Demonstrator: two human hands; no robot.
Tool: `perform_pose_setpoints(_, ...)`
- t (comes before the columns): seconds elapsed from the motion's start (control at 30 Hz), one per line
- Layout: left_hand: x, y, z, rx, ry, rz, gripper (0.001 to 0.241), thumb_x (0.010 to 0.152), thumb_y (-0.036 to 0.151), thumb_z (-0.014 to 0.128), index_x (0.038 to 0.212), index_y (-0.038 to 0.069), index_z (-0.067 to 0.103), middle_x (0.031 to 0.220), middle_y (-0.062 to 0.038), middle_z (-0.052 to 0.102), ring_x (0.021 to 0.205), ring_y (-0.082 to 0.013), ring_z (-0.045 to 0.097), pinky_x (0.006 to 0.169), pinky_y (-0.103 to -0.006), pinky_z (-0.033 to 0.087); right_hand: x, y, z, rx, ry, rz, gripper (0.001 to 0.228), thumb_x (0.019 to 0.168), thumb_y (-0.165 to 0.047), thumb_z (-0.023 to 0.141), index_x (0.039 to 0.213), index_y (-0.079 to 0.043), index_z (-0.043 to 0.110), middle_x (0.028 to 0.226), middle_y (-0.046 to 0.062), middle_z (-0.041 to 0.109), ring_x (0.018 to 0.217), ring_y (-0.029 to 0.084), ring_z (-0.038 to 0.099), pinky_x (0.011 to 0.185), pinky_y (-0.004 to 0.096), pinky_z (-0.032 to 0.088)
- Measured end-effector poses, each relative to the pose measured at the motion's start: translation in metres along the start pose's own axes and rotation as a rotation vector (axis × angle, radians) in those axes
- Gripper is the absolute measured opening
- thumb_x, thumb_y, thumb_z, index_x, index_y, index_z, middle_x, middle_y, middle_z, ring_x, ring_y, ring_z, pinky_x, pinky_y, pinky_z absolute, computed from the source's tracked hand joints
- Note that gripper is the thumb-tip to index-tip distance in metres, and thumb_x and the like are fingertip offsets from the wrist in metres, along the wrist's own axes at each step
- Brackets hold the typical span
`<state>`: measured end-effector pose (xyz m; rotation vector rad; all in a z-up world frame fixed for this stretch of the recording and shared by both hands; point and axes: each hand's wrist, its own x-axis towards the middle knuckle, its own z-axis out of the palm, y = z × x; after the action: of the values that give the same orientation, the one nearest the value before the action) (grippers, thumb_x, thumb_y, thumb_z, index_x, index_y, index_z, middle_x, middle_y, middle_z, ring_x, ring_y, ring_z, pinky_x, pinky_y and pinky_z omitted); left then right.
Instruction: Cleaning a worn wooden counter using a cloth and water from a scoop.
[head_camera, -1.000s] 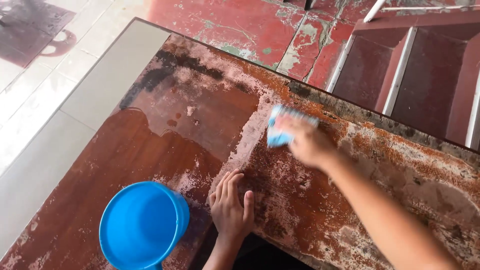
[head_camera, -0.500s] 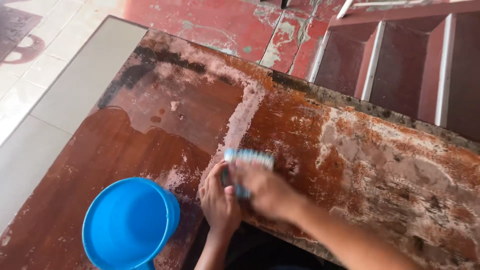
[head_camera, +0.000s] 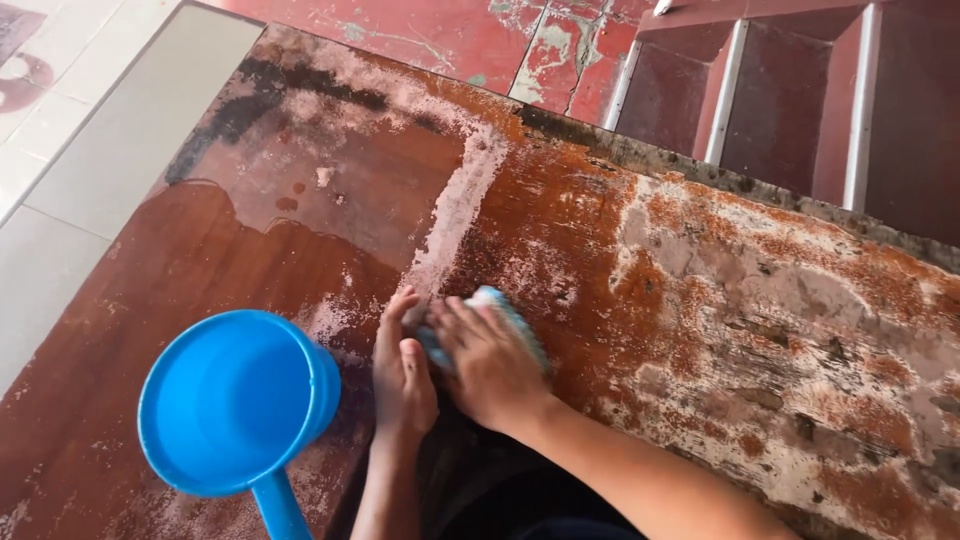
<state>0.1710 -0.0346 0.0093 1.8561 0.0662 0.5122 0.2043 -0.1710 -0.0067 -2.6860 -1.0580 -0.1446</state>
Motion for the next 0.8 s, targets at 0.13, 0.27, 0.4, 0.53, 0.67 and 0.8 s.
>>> perform_pose_setpoints(0.13,-0.003,-0.003,-0.01,-0.071,-0.012,-0.045,0.078,0.106,0.064,0.032,0.142,-0.002,0.05,0.15,-0.024,0.054,0.147,-0.0344,0.046,0.12,-0.0438,0.034,-0.014,-0.002,-0.024,0.132,0.034,-0.041,0.06,0.092,-0.013,0.069,0.146,0.002,0.048,0.156,0.02,0.047,0.148,0.033,0.038,0.126,0.049,0.023)
perform_pose_setpoints(0.27,-0.004,-0.005,-0.016,0.021,-0.056,-0.035,0.072,0.106,0.061,0.036,0.138,-0.001,0.055,0.149,-0.023,0.057,0.149,-0.0356,0.045,0.121,-0.0449,0.033,-0.076,0.032,-0.016,0.119,0.0,0.003,0.067,0.083,-0.017,0.076,0.145,-0.008,0.051,0.154,0.012,0.05,0.146,0.027,0.042,0.125,0.049,0.025)
perform_pose_setpoints(0.4,-0.006,0.0,-0.017,0.253,-0.097,-0.016,0.062,0.106,0.056,0.04,0.134,0.004,0.059,0.149,-0.019,0.057,0.15,-0.0389,0.043,0.121,-0.0476,0.034,-0.118,0.046,-0.039,0.108,-0.034,0.151,0.083,0.074,-0.023,0.081,0.149,-0.008,0.05,0.157,0.011,0.048,0.145,0.03,0.043,0.116,0.058,0.025)
perform_pose_setpoints(0.53,-0.002,0.008,-0.015,0.292,-0.112,0.01,0.063,0.105,0.057,0.041,0.136,0.004,0.059,0.149,-0.017,0.058,0.148,-0.0393,0.043,0.12,-0.0485,0.034,-0.082,0.033,-0.013,0.081,0.091,0.112,0.074,0.084,-0.024,0.078,0.148,-0.006,0.046,0.153,0.013,0.047,0.143,0.03,0.043,0.122,0.055,0.028)
perform_pose_setpoints(0.67,-0.002,0.006,-0.012,0.315,-0.09,0.078,0.069,0.106,0.059,0.038,0.139,0.002,0.056,0.148,-0.017,0.058,0.146,-0.0388,0.046,0.121,-0.0484,0.035,-0.012,0.008,0.006,0.097,0.011,0.013,0.06,0.094,-0.017,0.065,0.151,-0.006,0.047,0.158,0.012,0.048,0.149,0.027,0.042,0.127,0.047,0.025)
perform_pose_setpoints(0.8,-0.004,0.006,-0.012,0.355,-0.051,0.107,0.072,0.107,0.061,0.036,0.141,0.001,0.055,0.15,-0.019,0.055,0.146,-0.0398,0.047,0.12,-0.0477,0.036,0.007,-0.001,-0.017,0.237,0.024,-0.092,0.062,0.094,-0.015,0.063,0.152,0.001,0.046,0.159,0.016,0.046,0.151,0.029,0.039,0.126,0.048,0.027)
